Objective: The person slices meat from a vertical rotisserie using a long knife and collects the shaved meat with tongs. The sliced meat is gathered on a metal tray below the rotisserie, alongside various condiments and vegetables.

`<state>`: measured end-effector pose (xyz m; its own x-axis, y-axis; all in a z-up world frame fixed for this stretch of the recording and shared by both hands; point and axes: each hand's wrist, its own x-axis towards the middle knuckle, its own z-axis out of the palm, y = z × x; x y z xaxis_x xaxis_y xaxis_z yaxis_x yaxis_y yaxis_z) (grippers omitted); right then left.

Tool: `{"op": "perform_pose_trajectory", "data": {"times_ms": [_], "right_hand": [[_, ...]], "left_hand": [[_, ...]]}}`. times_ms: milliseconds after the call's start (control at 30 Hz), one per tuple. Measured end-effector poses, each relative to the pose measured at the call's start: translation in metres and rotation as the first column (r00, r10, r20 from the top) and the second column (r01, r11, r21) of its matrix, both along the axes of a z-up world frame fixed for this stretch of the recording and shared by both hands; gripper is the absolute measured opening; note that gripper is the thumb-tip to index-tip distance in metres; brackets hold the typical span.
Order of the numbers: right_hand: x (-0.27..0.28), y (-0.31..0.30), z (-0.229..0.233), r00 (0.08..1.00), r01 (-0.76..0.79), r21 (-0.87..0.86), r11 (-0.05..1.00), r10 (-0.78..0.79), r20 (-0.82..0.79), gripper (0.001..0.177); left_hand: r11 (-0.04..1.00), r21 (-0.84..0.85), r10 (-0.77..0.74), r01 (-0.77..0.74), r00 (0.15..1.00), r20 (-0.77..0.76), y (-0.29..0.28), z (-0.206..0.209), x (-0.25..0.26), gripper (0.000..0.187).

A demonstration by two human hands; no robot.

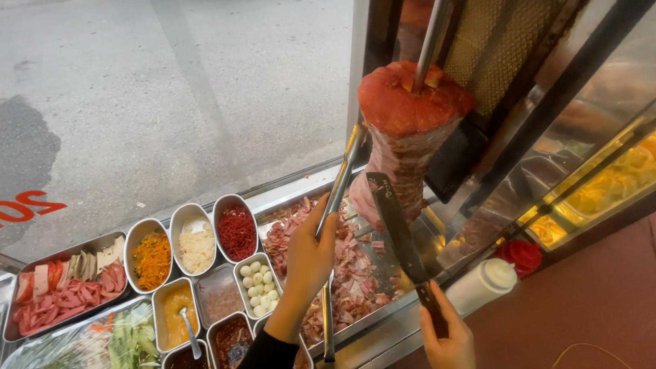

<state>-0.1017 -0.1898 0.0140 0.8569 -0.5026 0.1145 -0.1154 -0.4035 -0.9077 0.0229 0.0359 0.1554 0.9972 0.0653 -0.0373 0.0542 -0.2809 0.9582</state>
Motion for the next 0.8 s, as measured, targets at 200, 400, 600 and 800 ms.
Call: {"op": "perform_pose_trajectory", "data": {"times_ms": [200, 400, 600, 800], "right_hand": [[0.01, 0.002, 0.005, 0.999, 0.007, -0.054, 0.999, -0.01, -0.045, 0.055], [0.009, 0.014, 0.016, 0.991, 0.049, 0.004, 0.999, -0.048, -0.126, 0.054], [0.009, 0.018, 0.023, 0.989, 0.071, 0.076, 0.995, -0.061, -0.131, 0.057], [0.007, 0.02, 0.012, 0.998, 0.059, 0.12, 0.991, -0.056, -0.027, 0.056]], "left_hand": [[0.997, 0.07, 0.028, -0.02, 0.994, -0.107, 0.013, -0.034, -0.001, 0.059], [0.555, 0.75, -0.016, 0.358, 0.907, -0.421, 0.028, -0.16, -0.02, 0.055], [0.837, 0.5, -0.049, 0.223, 0.94, -0.337, 0.001, -0.173, -0.054, 0.063], [0.949, 0.274, -0.075, 0.155, 0.957, -0.282, -0.05, -0.131, -0.058, 0.057]]}}
